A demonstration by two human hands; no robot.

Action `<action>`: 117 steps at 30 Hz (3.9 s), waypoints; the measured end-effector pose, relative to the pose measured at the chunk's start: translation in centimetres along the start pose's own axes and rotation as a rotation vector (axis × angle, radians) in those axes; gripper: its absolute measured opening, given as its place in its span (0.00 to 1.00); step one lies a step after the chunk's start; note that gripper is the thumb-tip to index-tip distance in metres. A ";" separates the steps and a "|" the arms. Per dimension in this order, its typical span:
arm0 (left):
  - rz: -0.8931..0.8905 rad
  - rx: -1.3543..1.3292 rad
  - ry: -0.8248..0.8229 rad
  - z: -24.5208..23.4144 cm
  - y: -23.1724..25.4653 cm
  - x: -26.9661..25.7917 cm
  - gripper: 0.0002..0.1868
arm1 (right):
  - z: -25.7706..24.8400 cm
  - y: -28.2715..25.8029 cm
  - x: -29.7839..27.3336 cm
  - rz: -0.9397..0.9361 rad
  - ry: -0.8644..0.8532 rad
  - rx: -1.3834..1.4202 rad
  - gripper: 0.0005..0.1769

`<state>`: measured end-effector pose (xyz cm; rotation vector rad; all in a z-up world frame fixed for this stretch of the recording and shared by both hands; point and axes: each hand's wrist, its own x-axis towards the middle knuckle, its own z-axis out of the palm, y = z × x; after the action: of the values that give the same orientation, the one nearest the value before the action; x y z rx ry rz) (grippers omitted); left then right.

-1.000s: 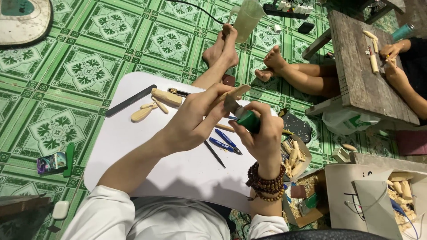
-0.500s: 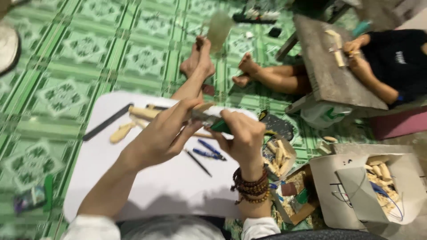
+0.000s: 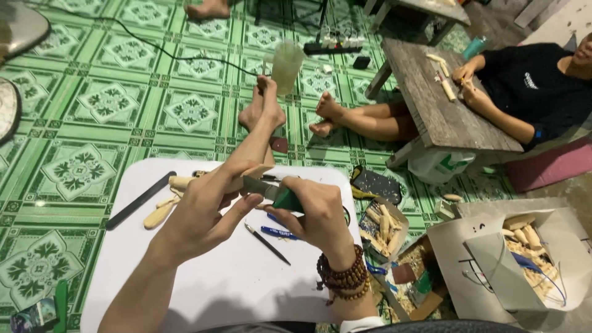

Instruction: The person carves a small wooden object using a utility knife while sitting on the floor.

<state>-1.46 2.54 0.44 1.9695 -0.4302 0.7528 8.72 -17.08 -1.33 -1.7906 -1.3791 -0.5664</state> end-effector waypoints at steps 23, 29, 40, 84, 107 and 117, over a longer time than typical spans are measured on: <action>-0.075 0.047 -0.043 -0.1 0.7 -0.2 0.14 | -0.4 -0.7 0.2 0.022 -0.015 -0.012 0.21; -0.094 0.024 -0.041 -0.3 1.7 0.3 0.11 | -0.5 -0.6 0.0 0.024 -0.055 -0.014 0.22; -0.154 0.252 -0.049 0.2 0.9 -1.3 0.14 | -0.7 -0.8 -0.1 -0.037 -0.106 -0.207 0.25; 0.028 0.071 0.064 3.2 0.3 0.0 0.15 | -1.0 -0.3 -1.3 0.083 -0.071 -0.240 0.26; -0.005 -0.157 -0.058 1.8 1.6 0.4 0.14 | -1.8 -1.1 -0.2 -0.021 -0.009 -0.045 0.18; -0.006 -0.079 0.177 4.4 -0.1 0.2 0.08 | -0.9 -0.8 -1.1 -0.083 0.148 -0.420 0.23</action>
<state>0.18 -1.30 -1.05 1.8123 -0.3420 0.8846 7.71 -18.38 -1.30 -1.9727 -1.3038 -1.0767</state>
